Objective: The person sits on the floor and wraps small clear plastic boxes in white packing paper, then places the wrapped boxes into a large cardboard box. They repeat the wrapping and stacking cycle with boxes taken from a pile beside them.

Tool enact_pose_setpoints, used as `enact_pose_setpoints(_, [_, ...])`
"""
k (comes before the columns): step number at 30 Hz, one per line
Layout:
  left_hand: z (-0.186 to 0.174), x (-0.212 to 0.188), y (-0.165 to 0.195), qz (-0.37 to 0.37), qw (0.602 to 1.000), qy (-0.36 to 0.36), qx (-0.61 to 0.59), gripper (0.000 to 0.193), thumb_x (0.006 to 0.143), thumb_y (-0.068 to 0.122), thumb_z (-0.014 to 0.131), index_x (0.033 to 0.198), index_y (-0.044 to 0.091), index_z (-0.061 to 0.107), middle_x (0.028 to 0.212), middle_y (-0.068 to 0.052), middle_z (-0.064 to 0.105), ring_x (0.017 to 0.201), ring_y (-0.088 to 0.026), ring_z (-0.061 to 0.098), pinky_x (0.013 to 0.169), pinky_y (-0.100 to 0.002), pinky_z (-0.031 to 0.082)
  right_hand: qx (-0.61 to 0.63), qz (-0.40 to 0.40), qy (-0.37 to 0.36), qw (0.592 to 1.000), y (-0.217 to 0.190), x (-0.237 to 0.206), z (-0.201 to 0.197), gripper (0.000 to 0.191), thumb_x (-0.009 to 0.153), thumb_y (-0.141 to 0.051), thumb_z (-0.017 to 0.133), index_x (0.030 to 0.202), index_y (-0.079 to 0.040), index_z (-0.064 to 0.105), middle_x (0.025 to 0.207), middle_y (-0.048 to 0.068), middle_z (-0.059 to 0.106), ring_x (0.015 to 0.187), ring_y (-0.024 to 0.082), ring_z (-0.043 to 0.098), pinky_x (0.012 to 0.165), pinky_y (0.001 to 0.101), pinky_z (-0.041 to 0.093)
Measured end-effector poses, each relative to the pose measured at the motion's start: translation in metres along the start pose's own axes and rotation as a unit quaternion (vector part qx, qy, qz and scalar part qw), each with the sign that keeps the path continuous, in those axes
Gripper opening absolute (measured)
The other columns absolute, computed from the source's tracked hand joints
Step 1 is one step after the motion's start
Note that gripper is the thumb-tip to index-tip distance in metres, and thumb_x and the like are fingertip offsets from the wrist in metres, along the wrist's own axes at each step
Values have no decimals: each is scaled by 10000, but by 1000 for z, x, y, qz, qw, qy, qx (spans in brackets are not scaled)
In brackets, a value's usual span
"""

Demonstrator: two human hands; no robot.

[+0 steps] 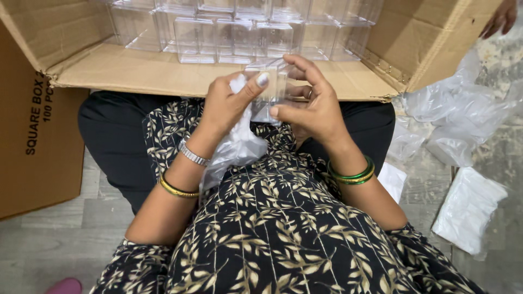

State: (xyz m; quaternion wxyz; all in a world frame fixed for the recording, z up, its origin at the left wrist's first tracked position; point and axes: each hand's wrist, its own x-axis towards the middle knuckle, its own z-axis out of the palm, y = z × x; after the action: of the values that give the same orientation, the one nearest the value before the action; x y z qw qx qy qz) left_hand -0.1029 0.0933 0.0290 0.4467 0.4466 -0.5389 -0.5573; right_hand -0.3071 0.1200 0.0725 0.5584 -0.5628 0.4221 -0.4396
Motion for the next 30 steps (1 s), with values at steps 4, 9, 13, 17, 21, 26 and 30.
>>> enact_pose_setpoints(4, [4,2,11,32,996,-24,-76,367,905,250,805,1120,-41,742,966,-42,748,830,-62,642,723,-233,549,-127,-56,27,990,6,-7,1,885,756,-12,885,1533,-81,468,1411,94,520,1163,199,602,957,343,613])
enact_pose_setpoints(9, [15,5,10,15,988,-55,-144,353,922,227,787,1130,-52,730,1004,-48,761,877,-74,674,784,-243,568,-48,-50,37,997,8,-16,-9,898,755,-12,892,1545,-87,471,1434,75,494,1213,168,596,1017,329,610])
enact_pose_setpoints(13, [22,6,2,-9,984,-86,-153,360,932,215,787,1139,-72,725,1008,-71,760,876,-92,675,782,-257,573,-61,-39,54,996,11,-24,-14,903,749,-39,924,1549,-79,507,1379,70,469,1183,151,591,1019,319,595])
enact_pose_setpoints(17, [27,6,-2,20,982,-91,-164,412,951,197,766,1238,-82,670,1067,-74,751,946,-96,684,845,-257,573,-136,-76,73,985,12,-30,-12,896,756,-61,919,1550,-84,506,1421,71,470,1191,158,595,1035,329,604])
enact_pose_setpoints(21, [24,-1,0,65,989,-82,-106,562,935,197,775,1378,-82,570,1204,-95,717,1077,-112,666,958,-271,553,-181,-154,63,969,8,-37,-10,882,785,-63,928,1550,-84,489,1510,90,439,1314,203,589,1123,372,595])
enact_pose_setpoints(26, [21,-14,4,116,990,-74,-32,618,912,195,810,1414,-89,588,1251,-138,711,1130,-135,650,1003,-292,547,-128,-180,71,973,9,-49,-4,904,787,-50,929,1563,-49,467,1527,97,394,1393,246,557,1179,401,556])
enact_pose_setpoints(30, [23,-16,4,110,991,-75,-34,604,923,209,798,1411,-73,582,1249,-131,726,1153,-136,675,1013,-290,555,-102,-172,73,977,12,-54,-4,893,787,-50,921,1554,-25,465,1520,96,404,1381,250,572,1173,400,566])
